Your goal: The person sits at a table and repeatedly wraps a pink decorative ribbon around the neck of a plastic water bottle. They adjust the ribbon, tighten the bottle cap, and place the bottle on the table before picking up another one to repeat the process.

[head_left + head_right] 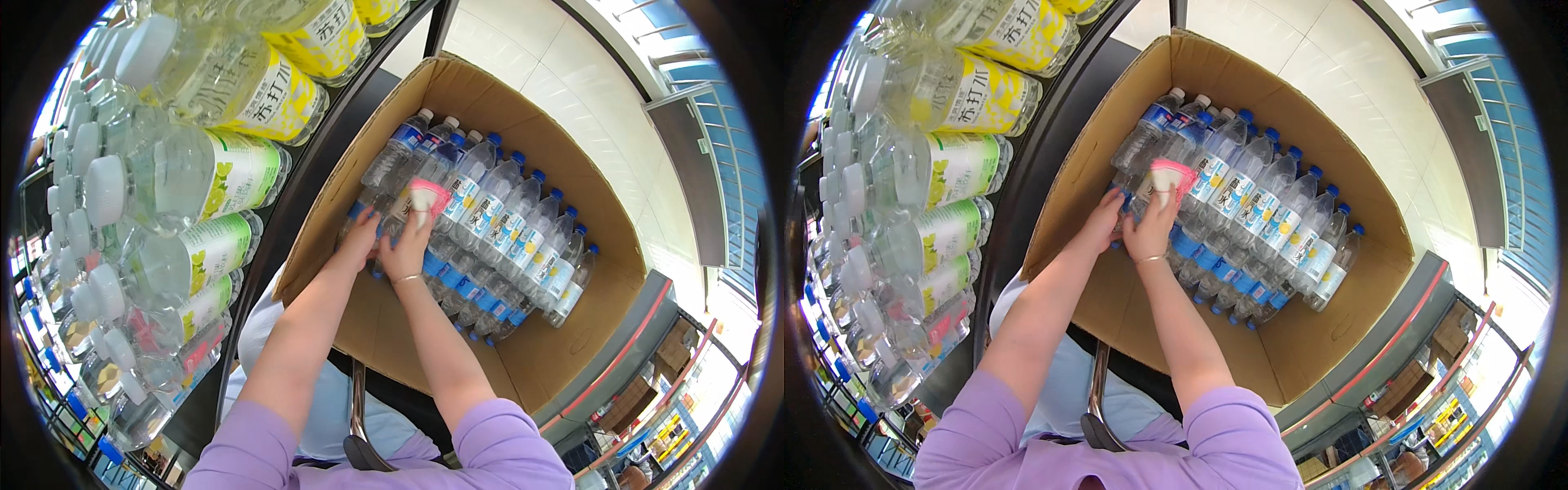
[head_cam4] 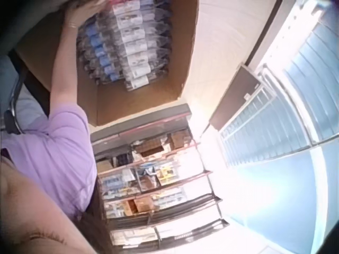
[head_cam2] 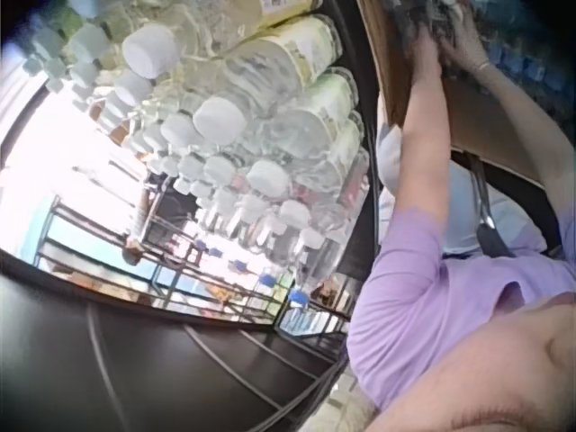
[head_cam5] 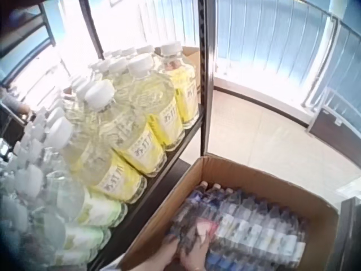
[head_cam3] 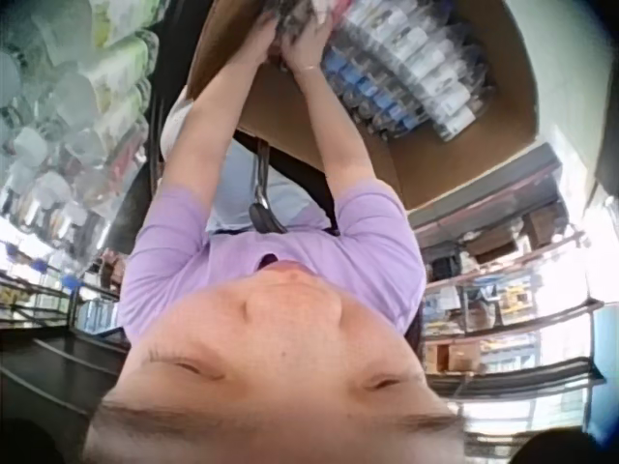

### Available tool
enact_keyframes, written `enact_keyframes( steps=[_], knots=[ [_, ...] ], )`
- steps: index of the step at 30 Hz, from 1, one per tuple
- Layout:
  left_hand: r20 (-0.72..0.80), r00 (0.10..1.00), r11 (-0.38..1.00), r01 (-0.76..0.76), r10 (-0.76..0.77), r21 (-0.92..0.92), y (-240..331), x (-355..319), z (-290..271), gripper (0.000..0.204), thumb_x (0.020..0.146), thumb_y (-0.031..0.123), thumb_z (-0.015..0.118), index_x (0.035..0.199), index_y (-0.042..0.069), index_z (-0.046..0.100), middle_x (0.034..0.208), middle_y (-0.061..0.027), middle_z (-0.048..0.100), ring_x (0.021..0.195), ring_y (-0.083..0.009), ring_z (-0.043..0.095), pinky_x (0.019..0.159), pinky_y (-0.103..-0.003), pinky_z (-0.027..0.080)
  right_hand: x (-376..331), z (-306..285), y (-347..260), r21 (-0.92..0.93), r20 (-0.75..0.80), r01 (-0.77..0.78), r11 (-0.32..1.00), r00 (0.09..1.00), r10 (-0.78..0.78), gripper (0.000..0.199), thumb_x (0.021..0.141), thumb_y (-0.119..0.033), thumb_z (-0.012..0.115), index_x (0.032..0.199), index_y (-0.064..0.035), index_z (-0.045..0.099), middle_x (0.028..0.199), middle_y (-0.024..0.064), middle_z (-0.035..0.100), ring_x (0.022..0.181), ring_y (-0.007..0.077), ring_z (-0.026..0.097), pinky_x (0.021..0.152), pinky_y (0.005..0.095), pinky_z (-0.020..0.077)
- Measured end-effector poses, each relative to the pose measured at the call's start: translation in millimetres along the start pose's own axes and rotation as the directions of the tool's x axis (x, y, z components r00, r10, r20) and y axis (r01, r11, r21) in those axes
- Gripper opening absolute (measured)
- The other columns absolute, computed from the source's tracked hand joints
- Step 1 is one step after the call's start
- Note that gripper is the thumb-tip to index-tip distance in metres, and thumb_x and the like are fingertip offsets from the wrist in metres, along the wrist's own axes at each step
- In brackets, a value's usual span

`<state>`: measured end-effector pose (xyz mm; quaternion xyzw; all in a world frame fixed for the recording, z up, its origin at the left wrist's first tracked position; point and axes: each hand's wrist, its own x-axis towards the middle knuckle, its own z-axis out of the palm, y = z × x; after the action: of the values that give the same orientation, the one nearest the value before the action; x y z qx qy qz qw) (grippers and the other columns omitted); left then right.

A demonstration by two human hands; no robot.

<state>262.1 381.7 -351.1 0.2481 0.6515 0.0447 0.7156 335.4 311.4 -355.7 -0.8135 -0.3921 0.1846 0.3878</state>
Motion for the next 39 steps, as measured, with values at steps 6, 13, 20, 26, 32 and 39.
enact_keyframes(
  steps=[6,13,20,26,32,39],
  knots=[
    [0.101,0.995,0.927,0.022,0.018,-0.376,-24.5,17.9,29.5,0.073,0.082,0.025,0.062,0.138,0.024,0.015,0.124,-0.0098,0.041,0.089,-0.0212,0.049,0.065,-0.038,0.046,-19.9,-6.8,20.2,0.198,0.001,-0.181,0.963,0.983,0.184,0.054,0.076,-0.005,0.056,0.127,-0.0015,0.038,0.121,0.0215,0.039,0.111,0.0334,0.043,0.091,0.0348,0.0367],
    [0.056,0.998,0.884,0.057,-0.035,-0.465,-23.2,18.1,28.2,0.067,0.076,0.015,0.069,0.128,0.019,0.026,0.112,-0.0118,0.047,0.089,-0.0234,0.051,0.062,-0.038,0.045,-35.7,-29.6,18.4,0.225,0.050,-0.112,0.968,0.993,0.103,0.037,0.081,-0.003,0.049,0.118,-0.0008,0.049,0.116,0.0197,0.048,0.107,0.0319,0.049,0.089,0.0344,0.0387],
    [0.056,0.998,0.920,0.039,-0.019,-0.390,-7.3,-40.4,26.7,0.053,0.076,0.015,0.068,0.109,0.013,0.027,0.106,-0.0131,0.046,0.087,-0.0246,0.053,0.066,-0.038,0.048,-64.0,-5.1,60.9,0.696,0.312,-0.565,0.444,0.795,0.521,0.049,0.092,-0.035,0.038,0.121,0.0031,0.044,0.120,0.0148,0.049,0.109,0.0295,0.048,0.090,0.0370,0.0394],
    [0.014,0.996,0.972,0.085,-0.084,-0.218,-14.3,-72.9,14.2,0.055,0.074,0.014,0.070,0.109,0.010,0.028,0.109,-0.0141,0.044,0.093,-0.0254,0.053,0.068,-0.036,0.051,-12.4,-5.0,28.9,0.708,0.699,-0.582,-0.400,0.658,0.279,0.050,0.088,-0.047,0.042,0.113,-0.0042,0.048,0.106,0.0126,0.057,0.093,0.0273,0.057,0.079,0.0407,0.0479],
    [-0.024,0.994,0.990,0.110,-0.109,0.093,-17.8,-106.8,-5.6,0.052,0.072,0.021,0.070,0.113,0.007,0.040,0.112,-0.0112,0.043,0.099,-0.0206,0.050,0.075,-0.037,0.048,-27.5,-4.6,36.5,0.687,0.724,-0.681,-0.255,0.611,0.320,0.037,0.084,-0.018,0.052,0.117,-0.0042,0.042,0.101,0.0119,0.057,0.087,0.0248,0.058,0.075,0.0378,0.0500],
    [0.109,0.853,0.857,-0.515,0.511,0.013,-13.6,-142.8,-11.0,0.039,0.079,0.014,0.062,0.113,0.004,0.045,0.101,-0.0074,0.048,0.091,-0.0125,0.051,0.075,-0.026,0.045,-58.7,-74.1,-17.2,0.735,0.643,-0.675,0.062,0.723,0.252,0.049,0.078,-0.004,0.052,0.124,-0.0033,0.034,0.109,0.0093,0.052,0.096,0.0207,0.054,0.082,0.0337,0.0461]
  ],
)
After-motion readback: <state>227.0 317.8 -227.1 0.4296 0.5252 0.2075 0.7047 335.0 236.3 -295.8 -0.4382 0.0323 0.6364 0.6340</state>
